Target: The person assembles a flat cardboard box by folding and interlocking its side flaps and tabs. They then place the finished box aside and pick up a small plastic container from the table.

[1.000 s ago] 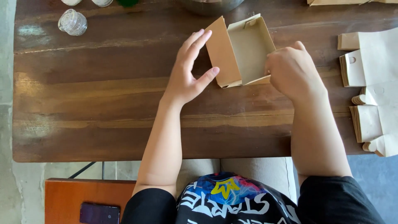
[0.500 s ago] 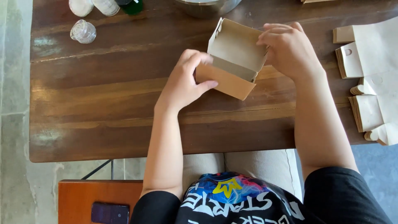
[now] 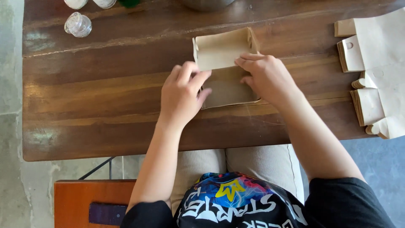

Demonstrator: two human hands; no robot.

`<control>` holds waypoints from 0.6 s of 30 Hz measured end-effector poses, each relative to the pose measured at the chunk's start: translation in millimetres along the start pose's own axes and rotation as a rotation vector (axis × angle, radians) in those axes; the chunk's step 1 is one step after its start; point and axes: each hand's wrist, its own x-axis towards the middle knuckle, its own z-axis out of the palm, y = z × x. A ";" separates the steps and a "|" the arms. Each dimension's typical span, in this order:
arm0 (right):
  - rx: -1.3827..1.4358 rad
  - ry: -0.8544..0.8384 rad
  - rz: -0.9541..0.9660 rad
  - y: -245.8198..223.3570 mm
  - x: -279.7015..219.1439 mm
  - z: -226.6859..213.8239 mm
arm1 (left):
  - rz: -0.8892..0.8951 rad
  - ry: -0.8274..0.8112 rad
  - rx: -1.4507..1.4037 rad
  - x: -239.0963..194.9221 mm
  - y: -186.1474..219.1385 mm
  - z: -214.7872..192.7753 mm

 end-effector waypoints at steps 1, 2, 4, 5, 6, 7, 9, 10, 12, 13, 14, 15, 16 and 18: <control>0.000 0.002 0.001 4.7 -1.6 9.4 | 0.002 0.000 0.000 5.7 4.6 1.2; -0.022 0.003 0.015 9.8 -3.2 18.6 | -0.102 -0.104 0.080 11.6 9.4 2.5; -0.050 0.010 0.033 19.6 -5.9 34.3 | -0.200 -0.203 0.158 18.6 9.7 17.8; -0.167 0.036 0.033 24.8 -7.5 41.0 | -0.219 -0.258 0.125 18.8 5.9 32.4; -0.283 0.061 0.033 30.1 -8.8 47.7 | -0.237 -0.312 0.091 19.3 2.1 47.0; -0.288 0.064 0.031 32.3 -8.8 47.8 | -0.237 -0.306 0.091 18.0 -2.9 53.7; -0.305 0.054 -0.010 35.8 -8.3 49.1 | -0.220 -0.362 0.031 15.2 -14.3 67.3; -0.309 0.056 -0.010 35.4 -7.5 44.8 | -0.219 -0.359 0.031 15.3 -16.7 68.8; -0.296 0.116 -0.071 33.7 -6.9 38.3 | -0.186 -0.344 0.007 13.3 -21.2 71.9; -0.296 0.116 -0.072 37.7 -7.3 37.1 | -0.187 -0.343 0.007 15.5 -17.2 69.1; -0.319 0.130 -0.073 41.7 -7.4 35.9 | -0.191 -0.300 -0.021 17.9 -13.4 66.4; -0.341 0.143 -0.074 45.7 -7.5 34.9 | -0.195 -0.257 -0.049 20.2 -9.8 63.8; -0.341 0.143 -0.076 46.4 -7.0 31.1 | -0.196 -0.256 -0.048 26.5 -0.7 52.7; -0.408 0.213 -0.089 47.6 -7.3 24.1 | -0.206 -0.179 -0.091 38.0 18.3 30.6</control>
